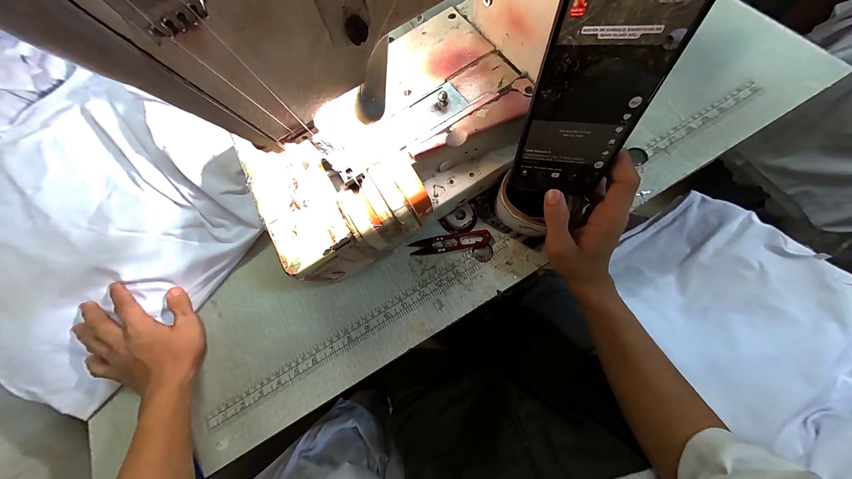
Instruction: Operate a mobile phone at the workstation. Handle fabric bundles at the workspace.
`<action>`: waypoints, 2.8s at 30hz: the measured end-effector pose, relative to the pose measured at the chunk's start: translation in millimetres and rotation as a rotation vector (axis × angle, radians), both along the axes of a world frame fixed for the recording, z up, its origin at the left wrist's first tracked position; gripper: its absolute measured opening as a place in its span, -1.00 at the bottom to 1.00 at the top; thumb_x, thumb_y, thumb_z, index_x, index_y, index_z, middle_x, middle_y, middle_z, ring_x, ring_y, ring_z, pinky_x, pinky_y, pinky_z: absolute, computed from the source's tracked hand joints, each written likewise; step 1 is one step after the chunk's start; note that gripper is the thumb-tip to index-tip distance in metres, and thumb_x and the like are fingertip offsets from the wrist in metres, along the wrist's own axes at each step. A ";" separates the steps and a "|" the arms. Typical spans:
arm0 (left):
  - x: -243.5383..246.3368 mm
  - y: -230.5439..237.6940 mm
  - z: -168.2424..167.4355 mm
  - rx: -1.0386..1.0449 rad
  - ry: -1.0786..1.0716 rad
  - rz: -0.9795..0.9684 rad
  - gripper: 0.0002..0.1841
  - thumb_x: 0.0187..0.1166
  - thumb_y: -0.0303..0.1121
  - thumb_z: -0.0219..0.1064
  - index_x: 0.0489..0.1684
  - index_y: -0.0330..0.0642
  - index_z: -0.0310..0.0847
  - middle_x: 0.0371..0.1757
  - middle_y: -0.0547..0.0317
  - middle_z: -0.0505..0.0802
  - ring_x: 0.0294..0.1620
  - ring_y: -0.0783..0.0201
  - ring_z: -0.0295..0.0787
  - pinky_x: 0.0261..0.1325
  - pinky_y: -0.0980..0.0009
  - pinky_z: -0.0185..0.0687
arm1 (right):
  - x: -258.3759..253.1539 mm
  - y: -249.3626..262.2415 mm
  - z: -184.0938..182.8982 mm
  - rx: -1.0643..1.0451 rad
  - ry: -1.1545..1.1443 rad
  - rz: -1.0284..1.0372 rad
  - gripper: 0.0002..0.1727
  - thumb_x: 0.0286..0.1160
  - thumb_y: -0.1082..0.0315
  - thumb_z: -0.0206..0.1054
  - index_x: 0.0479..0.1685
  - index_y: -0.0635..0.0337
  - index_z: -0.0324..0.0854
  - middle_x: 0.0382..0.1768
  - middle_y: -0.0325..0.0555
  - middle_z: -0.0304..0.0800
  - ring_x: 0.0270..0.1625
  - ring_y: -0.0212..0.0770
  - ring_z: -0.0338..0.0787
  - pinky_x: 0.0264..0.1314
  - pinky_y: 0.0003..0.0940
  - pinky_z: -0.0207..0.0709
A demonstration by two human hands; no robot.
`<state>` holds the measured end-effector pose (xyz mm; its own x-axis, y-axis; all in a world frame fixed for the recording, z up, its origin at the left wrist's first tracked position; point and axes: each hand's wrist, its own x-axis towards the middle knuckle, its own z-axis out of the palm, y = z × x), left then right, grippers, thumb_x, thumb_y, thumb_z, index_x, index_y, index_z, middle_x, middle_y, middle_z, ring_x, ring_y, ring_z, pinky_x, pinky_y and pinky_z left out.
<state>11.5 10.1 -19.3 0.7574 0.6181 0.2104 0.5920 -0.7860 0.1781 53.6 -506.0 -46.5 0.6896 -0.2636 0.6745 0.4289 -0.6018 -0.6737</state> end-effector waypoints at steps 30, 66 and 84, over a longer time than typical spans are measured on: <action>0.1 -0.5 0.4 0.005 0.003 0.001 -0.15 0.69 0.26 -0.04 0.88 -0.12 0.06 0.89 -0.36 0.01 0.88 -0.44 -0.21 0.68 -0.53 -0.27 | -0.6 0.2 -0.2 -0.007 0.022 -0.027 -0.26 0.63 0.09 0.23 0.58 0.50 0.16 0.28 0.19 0.61 0.31 -0.24 0.71 0.36 -0.28 0.63; 0.0 0.6 -0.3 0.005 -0.008 -0.005 -0.15 0.69 0.28 -0.04 0.87 -0.12 0.09 0.88 -0.37 0.03 0.88 -0.43 -0.20 0.69 -0.51 -0.27 | -0.2 -0.7 -0.6 -0.025 -0.014 -0.024 -0.30 0.64 0.10 0.24 0.54 0.51 0.23 0.29 0.21 0.60 0.37 -0.20 0.68 0.42 -0.26 0.58; -0.3 0.4 -0.2 0.006 -0.011 -0.005 -0.14 0.69 0.28 -0.05 0.88 -0.11 0.08 0.89 -0.36 0.03 0.89 -0.42 -0.21 0.69 -0.52 -0.27 | -0.1 0.6 0.2 0.000 -0.004 -0.006 -0.29 0.64 0.13 0.24 0.57 0.52 0.20 0.25 0.20 0.63 0.29 -0.23 0.72 0.35 -0.29 0.63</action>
<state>11.2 10.5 -19.5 0.7582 0.6129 0.2225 0.5859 -0.7901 0.1803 53.5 -505.4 -46.4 0.6854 -0.2675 0.6772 0.4281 -0.6044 -0.6719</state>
